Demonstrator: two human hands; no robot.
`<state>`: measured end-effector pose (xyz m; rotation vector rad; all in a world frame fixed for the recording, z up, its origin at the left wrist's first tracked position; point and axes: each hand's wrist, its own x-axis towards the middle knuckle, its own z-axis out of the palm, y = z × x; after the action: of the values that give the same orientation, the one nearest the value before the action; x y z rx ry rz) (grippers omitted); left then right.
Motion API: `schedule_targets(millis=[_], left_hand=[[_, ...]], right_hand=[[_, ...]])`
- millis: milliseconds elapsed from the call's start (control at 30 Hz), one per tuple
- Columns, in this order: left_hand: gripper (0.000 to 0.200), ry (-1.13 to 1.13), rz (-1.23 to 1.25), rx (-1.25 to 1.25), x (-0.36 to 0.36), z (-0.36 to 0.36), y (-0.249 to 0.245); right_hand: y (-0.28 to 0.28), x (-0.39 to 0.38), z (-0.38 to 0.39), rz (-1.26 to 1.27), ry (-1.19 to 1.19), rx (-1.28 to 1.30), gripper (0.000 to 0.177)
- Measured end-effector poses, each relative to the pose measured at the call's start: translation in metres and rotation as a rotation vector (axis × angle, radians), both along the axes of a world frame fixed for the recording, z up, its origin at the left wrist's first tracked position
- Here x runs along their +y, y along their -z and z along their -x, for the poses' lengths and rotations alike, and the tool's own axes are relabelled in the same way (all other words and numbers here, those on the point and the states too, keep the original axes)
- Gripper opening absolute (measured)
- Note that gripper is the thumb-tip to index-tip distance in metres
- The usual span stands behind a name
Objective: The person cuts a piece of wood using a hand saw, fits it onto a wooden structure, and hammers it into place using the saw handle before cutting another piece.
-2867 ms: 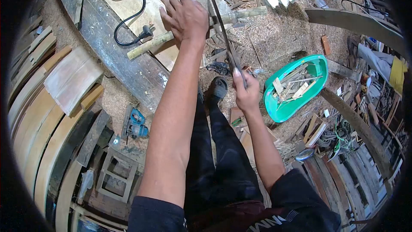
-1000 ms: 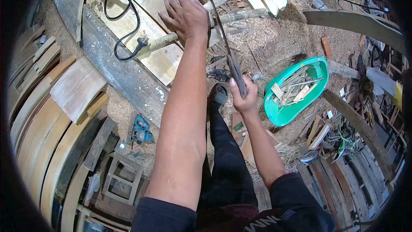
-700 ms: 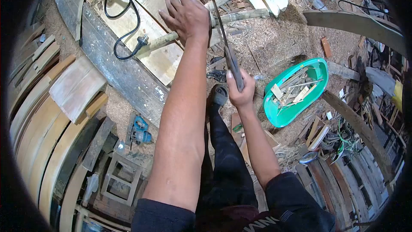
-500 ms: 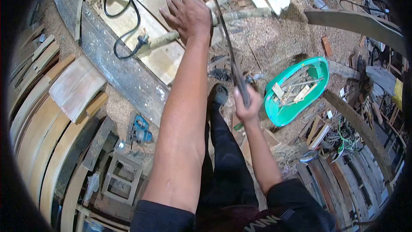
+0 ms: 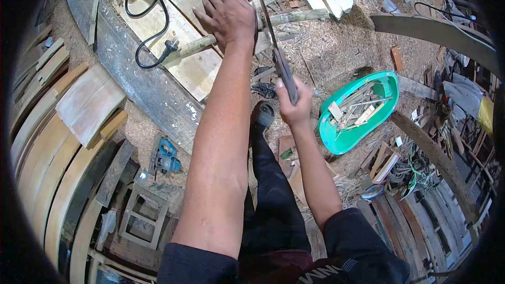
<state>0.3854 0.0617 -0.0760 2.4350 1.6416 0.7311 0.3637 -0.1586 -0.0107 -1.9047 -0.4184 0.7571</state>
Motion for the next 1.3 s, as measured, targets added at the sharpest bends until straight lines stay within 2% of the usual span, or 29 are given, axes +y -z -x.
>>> schedule_targets(millis=[133, 233, 333, 533, 733, 833, 933, 967, 1067, 1300], left_hand=[[0.043, -0.005, 0.008, 0.017, 0.0, -0.003, -0.004], [0.042, -0.001, 0.017, 0.0, -0.001, -0.002, -0.007], [0.043, -0.001, 0.003, 0.016, -0.001, -0.002, -0.007], [0.044, -0.003, -0.001, 0.01, 0.001, -0.002, -0.004], [0.046, -0.001, 0.023, 0.001, -0.001, -0.001, -0.007], [0.044, 0.004, 0.019, 0.017, 0.0, -0.002, -0.007], [0.043, -0.003, 0.015, 0.028, 0.001, -0.001, -0.008], [0.043, 0.003, 0.02, 0.03, -0.001, -0.001, -0.009], [0.043, 0.0, 0.014, 0.01, -0.002, -0.001, -0.01], [0.044, -0.013, 0.011, 0.014, 0.0, -0.002, -0.005]], right_hand=[[-0.016, -0.048, 0.039, -0.034, 0.043, -0.069, 0.017], [-0.015, -0.042, 0.029, -0.062, 0.047, -0.012, 0.017], [-0.014, 0.004, -0.002, 0.025, 0.022, 0.039, 0.018], [-0.03, -0.056, 0.045, -0.039, 0.064, -0.058, 0.02], [-0.019, 0.014, -0.009, 0.005, 0.026, 0.018, 0.016], [-0.01, -0.029, 0.016, -0.027, -0.037, -0.066, 0.017], [-0.021, -0.048, 0.031, -0.009, 0.027, 0.018, 0.02], [-0.013, -0.046, 0.024, -0.03, -0.035, -0.051, 0.022], [-0.017, -0.009, -0.002, 0.062, -0.022, 0.022, 0.02], [-0.024, -0.053, 0.042, 0.01, 0.026, -0.058, 0.021]])
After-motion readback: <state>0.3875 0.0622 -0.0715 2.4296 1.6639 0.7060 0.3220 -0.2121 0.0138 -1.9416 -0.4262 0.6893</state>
